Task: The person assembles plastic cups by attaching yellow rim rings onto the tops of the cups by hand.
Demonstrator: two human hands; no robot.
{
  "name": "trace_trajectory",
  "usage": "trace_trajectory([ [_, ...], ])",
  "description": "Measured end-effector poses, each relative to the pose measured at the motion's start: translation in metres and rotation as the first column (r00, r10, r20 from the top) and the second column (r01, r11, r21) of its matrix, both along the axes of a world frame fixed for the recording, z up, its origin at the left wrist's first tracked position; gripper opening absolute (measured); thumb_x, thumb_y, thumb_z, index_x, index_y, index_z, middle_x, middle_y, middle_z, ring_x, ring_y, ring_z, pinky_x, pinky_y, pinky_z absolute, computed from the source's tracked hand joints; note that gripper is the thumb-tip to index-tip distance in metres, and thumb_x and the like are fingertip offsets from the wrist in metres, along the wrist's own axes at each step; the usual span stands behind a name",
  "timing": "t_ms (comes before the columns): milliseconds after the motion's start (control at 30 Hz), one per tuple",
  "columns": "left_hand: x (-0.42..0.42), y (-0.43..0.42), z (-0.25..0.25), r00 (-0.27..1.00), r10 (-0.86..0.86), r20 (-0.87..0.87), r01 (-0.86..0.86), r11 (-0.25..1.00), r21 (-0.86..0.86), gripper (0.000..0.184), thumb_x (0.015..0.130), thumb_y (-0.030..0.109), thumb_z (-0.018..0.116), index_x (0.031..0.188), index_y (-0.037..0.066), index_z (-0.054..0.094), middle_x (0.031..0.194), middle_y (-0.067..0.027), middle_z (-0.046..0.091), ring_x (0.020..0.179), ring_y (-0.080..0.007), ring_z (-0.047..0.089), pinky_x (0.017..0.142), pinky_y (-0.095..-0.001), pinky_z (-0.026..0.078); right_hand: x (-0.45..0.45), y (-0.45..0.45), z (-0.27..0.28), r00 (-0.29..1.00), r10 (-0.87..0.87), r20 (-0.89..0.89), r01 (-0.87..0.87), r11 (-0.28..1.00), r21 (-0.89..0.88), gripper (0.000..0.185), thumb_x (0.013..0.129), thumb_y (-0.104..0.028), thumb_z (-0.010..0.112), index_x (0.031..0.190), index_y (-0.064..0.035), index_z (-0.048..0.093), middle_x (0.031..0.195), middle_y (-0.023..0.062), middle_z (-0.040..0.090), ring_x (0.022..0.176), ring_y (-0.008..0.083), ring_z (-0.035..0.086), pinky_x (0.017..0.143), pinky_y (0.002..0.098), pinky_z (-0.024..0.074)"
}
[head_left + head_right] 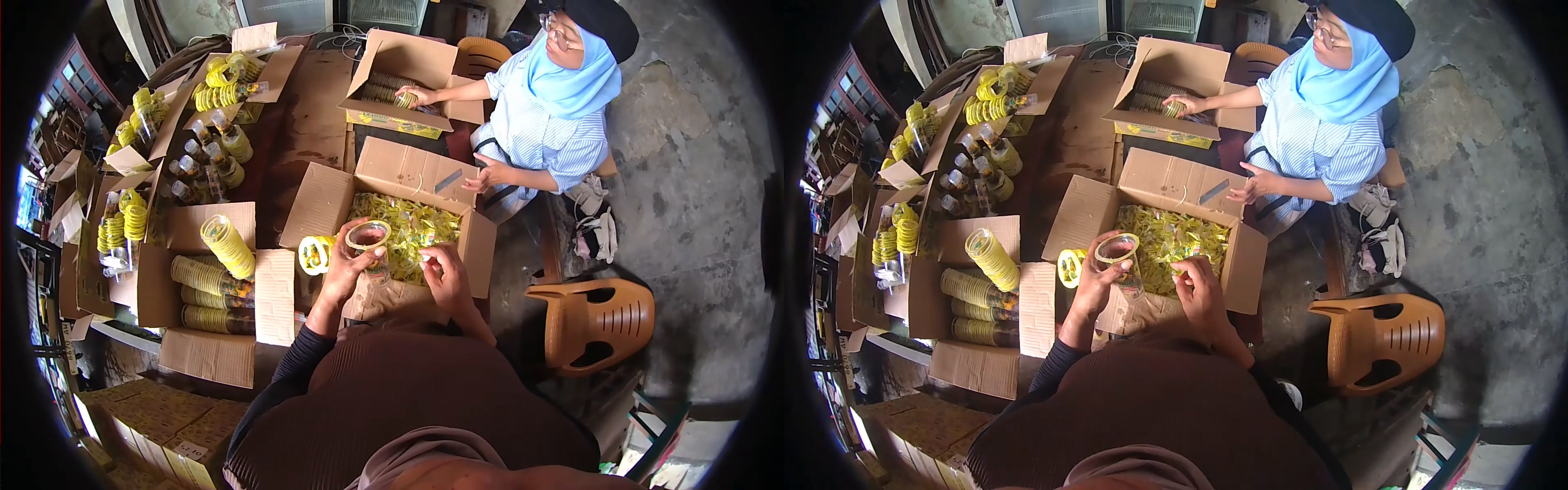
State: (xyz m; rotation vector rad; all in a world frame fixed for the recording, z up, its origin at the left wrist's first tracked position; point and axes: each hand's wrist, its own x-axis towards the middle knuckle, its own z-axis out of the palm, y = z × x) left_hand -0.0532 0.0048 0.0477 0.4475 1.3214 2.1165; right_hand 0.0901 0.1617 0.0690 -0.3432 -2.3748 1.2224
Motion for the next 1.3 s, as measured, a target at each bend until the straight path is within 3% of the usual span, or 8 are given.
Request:
trace_trajectory([
  [533,0.004,-0.016,0.012,0.993,0.117,-0.024,-0.118,0.992,-0.035,0.061,0.079,0.008,0.074,0.132,0.004,0.044,0.113,-0.008,0.061,0.104,-0.0158,0.057,0.087,-0.0299,0.047,0.015,-0.002,-0.021,0.974,0.159,0.163,-0.162,0.987,0.008,0.02,0.085,-0.005,0.062,0.105,-0.0044,0.059,0.1,0.012,0.057,0.083,0.0251,0.062,0.073,0.0355,0.0509],
  [733,0.022,-0.01,0.004,0.993,0.07,-0.095,-0.077,0.994,-0.077,0.064,0.079,0.021,0.075,0.133,0.006,0.045,0.117,-0.0095,0.059,0.11,-0.0195,0.053,0.095,-0.0336,0.041,0.034,-0.004,-0.041,0.952,0.211,0.223,-0.229,0.971,0.06,0.02,0.084,-0.011,0.062,0.102,-0.0039,0.06,0.105,0.0124,0.057,0.1,0.0313,0.058,0.086,0.0393,0.0462],
  [800,0.023,-0.008,-0.011,0.988,0.0,-0.157,-0.01,0.998,-0.066,0.063,0.08,0.025,0.073,0.134,0.007,0.045,0.121,-0.0103,0.057,0.113,-0.0203,0.051,0.096,-0.0364,0.04,0.044,-0.005,-0.051,0.951,0.212,0.224,-0.231,0.971,0.062,0.02,0.084,-0.013,0.062,0.102,-0.005,0.06,0.108,0.0116,0.057,0.102,0.0311,0.057,0.085,0.0395,0.0467],
  [933,0.039,0.003,-0.015,0.977,-0.171,-0.129,0.157,0.981,-0.109,0.058,0.086,0.028,0.066,0.134,0.004,0.044,0.123,-0.0089,0.057,0.112,-0.0211,0.051,0.091,-0.0366,0.042,0.057,-0.009,-0.076,0.986,0.168,0.016,-0.169,0.984,0.051,0.016,0.078,-0.015,0.065,0.089,-0.0043,0.063,0.094,0.0147,0.061,0.091,0.0338,0.06,0.077,0.0437,0.0469],
  [1033,0.06,0.024,-0.007,0.937,-0.327,-0.124,0.305,0.937,-0.169,0.066,0.084,0.031,0.068,0.138,0.006,0.038,0.129,-0.0154,0.051,0.119,-0.0268,0.048,0.099,-0.0422,0.039,0.078,-0.011,-0.056,0.952,0.118,0.282,-0.133,0.991,0.033,0.021,0.08,-0.018,0.067,0.099,-0.0093,0.061,0.106,0.0113,0.056,0.097,0.0307,0.058,0.08,0.0419,0.0476],
  [1167,0.073,0.054,-0.001,0.857,-0.476,-0.197,0.445,0.876,-0.183,0.066,0.085,0.03,0.065,0.139,0.005,0.035,0.133,-0.0192,0.048,0.123,-0.0298,0.045,0.104,-0.0465,0.035,0.104,-0.007,-0.06,0.977,-0.047,0.208,0.036,0.998,0.059,0.022,0.08,-0.019,0.068,0.098,-0.007,0.061,0.103,0.0111,0.056,0.095,0.0314,0.059,0.079,0.0437,0.0475],
  [1233,0.076,0.063,0.003,0.823,-0.513,-0.245,0.471,0.857,-0.212,0.065,0.085,0.029,0.065,0.138,0.005,0.036,0.133,-0.0199,0.047,0.124,-0.0301,0.045,0.105,-0.0472,0.033,0.104,-0.004,-0.087,0.99,-0.131,0.051,0.124,0.985,0.123,0.022,0.08,-0.021,0.067,0.095,-0.0065,0.061,0.097,0.0121,0.056,0.092,0.0322,0.06,0.076,0.0437,0.0485],
  [1300,0.083,0.073,0.01,0.795,-0.491,-0.355,0.4,0.865,-0.302,0.064,0.087,0.031,0.059,0.137,-0.002,0.035,0.13,-0.0164,0.05,0.12,-0.0278,0.047,0.103,-0.0435,0.035,0.109,-0.004,-0.086,0.987,-0.145,0.073,0.139,0.987,0.077,0.021,0.08,-0.02,0.067,0.095,-0.0058,0.061,0.098,0.0126,0.056,0.093,0.0321,0.06,0.076,0.0439,0.0486],
])
